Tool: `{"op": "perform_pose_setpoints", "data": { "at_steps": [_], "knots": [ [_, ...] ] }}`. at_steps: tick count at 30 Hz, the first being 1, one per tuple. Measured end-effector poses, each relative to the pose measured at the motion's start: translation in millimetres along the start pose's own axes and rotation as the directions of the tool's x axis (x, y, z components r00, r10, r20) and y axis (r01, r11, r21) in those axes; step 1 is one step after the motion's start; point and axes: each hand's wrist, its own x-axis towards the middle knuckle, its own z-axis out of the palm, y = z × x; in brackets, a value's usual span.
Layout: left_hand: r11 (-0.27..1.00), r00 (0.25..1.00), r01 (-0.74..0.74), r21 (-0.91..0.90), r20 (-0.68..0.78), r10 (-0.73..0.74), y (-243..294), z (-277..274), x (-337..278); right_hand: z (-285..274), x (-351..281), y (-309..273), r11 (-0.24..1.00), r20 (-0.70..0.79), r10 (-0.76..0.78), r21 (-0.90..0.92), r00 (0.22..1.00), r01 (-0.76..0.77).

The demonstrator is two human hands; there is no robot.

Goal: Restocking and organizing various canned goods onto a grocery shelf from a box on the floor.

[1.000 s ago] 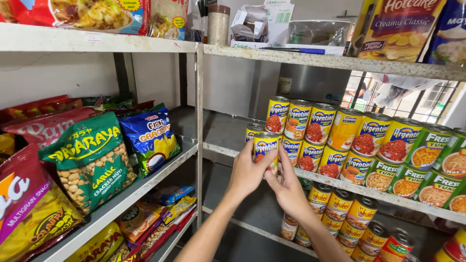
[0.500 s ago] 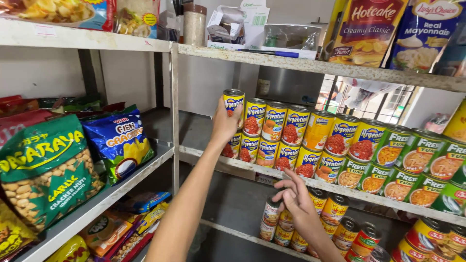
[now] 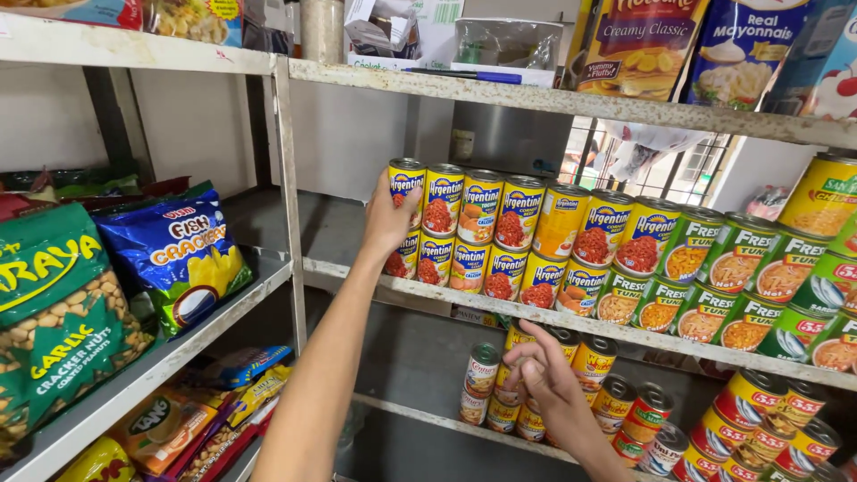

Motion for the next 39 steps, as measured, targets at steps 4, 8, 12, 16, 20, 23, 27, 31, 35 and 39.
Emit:
{"op": "perform_pose_setpoints", "data": {
  "at_steps": [4, 8, 12, 16, 20, 23, 27, 31, 35, 39],
  "knots": [
    [0.999, 1.000, 0.012, -0.050, 0.012, -0.011, 4.1, -6.3, -8.7, 1.8, -1.0, 1.0, 1.000, 0.008, -0.004, 0.027, 1.000, 0.004],
    [0.999, 0.996, 0.054, 0.002, 0.075, -0.054, 0.1, -12.7, -24.0, 6.5, 0.6, -1.3, 0.999, 0.018, -0.040, -0.003, 0.999, 0.040],
    [0.998, 0.994, 0.053, -0.021, 0.095, -0.050, -7.0, -13.6, -28.9, 12.3, 3.4, -0.2, 0.995, 0.064, -0.074, 0.071, 0.995, 0.070],
    [1.000, 0.995, 0.004, 0.020, 0.100, -0.006, -2.5, -17.0, -30.1, 19.2, 4.1, 3.2, 0.993, 0.078, -0.050, 0.108, 0.996, 0.042],
    [0.998, 0.990, 0.058, -0.013, 0.126, -0.056, 2.3, -16.2, -30.3, 20.7, 3.5, 3.6, 0.996, 0.074, -0.050, 0.080, 0.996, 0.044],
    [1.000, 0.994, 0.006, 0.008, 0.107, -0.006, -1.2, -16.6, -31.7, 19.7, 3.4, 9.7, 0.998, 0.103, -0.045, 0.055, 0.994, 0.040],
    [0.999, 0.991, 0.041, -0.002, 0.128, -0.040, -13.7, -15.8, -34.5, 18.7, 1.7, 18.6, 0.992, 0.123, -0.115, 0.060, 0.986, 0.108],
    [0.997, 0.989, 0.050, -0.062, 0.142, -0.040, -30.6, -11.4, -39.4, 16.7, -1.5, 20.0, 0.995, 0.113, -0.073, 0.075, 0.991, 0.065],
    [0.991, 0.981, 0.133, -0.004, 0.143, -0.131, -26.8, -11.6, -43.9, 12.3, -5.1, 23.9, 0.997, 0.112, -0.070, 0.052, 0.991, 0.065],
    [0.984, 0.976, 0.176, -0.003, 0.135, -0.174, -25.7, -12.2, -52.7, 9.3, -10.3, 23.4, 0.994, 0.125, -0.081, 0.087, 0.989, 0.070]
  ]
}}
